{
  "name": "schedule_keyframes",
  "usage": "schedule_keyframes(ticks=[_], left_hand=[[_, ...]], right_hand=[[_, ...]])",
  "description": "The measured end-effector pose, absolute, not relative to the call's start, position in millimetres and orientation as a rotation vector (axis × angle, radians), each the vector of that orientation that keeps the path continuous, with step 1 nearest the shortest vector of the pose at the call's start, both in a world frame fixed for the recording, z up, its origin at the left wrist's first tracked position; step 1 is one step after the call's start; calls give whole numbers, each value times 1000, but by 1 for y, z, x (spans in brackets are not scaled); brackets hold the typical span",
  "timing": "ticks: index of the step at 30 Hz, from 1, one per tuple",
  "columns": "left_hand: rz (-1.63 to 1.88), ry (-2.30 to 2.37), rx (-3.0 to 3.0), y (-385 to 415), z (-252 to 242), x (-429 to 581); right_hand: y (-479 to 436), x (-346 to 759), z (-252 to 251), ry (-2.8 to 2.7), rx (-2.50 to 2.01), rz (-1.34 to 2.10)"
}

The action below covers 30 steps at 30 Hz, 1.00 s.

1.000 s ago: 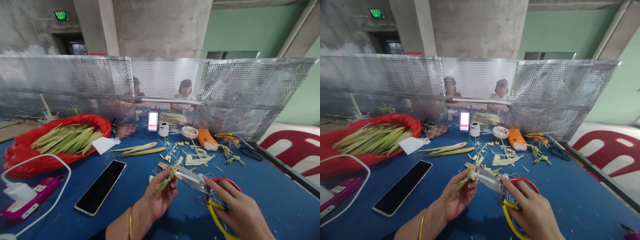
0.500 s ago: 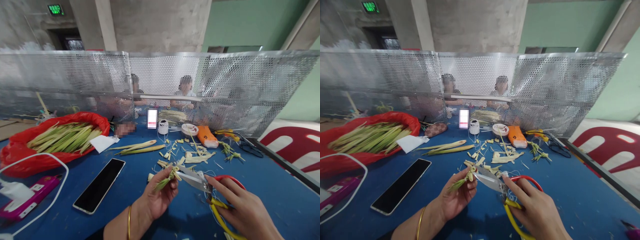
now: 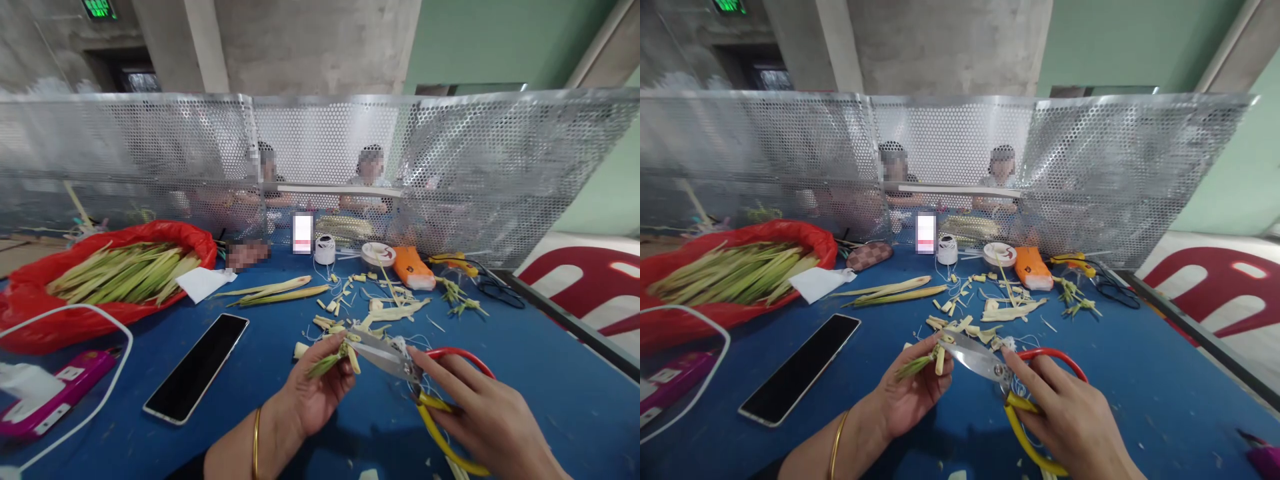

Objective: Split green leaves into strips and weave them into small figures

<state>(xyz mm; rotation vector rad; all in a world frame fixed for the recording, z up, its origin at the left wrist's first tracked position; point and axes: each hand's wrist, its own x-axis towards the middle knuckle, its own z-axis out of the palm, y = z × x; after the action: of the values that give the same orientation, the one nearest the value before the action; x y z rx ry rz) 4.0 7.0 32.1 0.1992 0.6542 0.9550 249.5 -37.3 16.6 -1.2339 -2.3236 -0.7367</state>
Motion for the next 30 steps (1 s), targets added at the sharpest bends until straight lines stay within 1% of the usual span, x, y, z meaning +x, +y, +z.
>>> schedule_keyframes(ticks=[12,17,20,25,27,30], left_hand=[[961,733,215,9,37,4],[957,758,221,9,40,5],[964,807,252,9,43,5],[1057,960,397,13,44,3],[1029,1052,517,15,42,1],[974,1148,689,18,39,-2]], right_hand=[[-42,249,22,-2312,-1201,-634],[-43,248,18,-2296,-1215,-497],[-44,243,19,-2200,-1282,-238],[-40,240,30,-1768,-1454,539],[-39,243,34,-1634,-1451,808],[-43,244,37,-1600,-1428,1064]])
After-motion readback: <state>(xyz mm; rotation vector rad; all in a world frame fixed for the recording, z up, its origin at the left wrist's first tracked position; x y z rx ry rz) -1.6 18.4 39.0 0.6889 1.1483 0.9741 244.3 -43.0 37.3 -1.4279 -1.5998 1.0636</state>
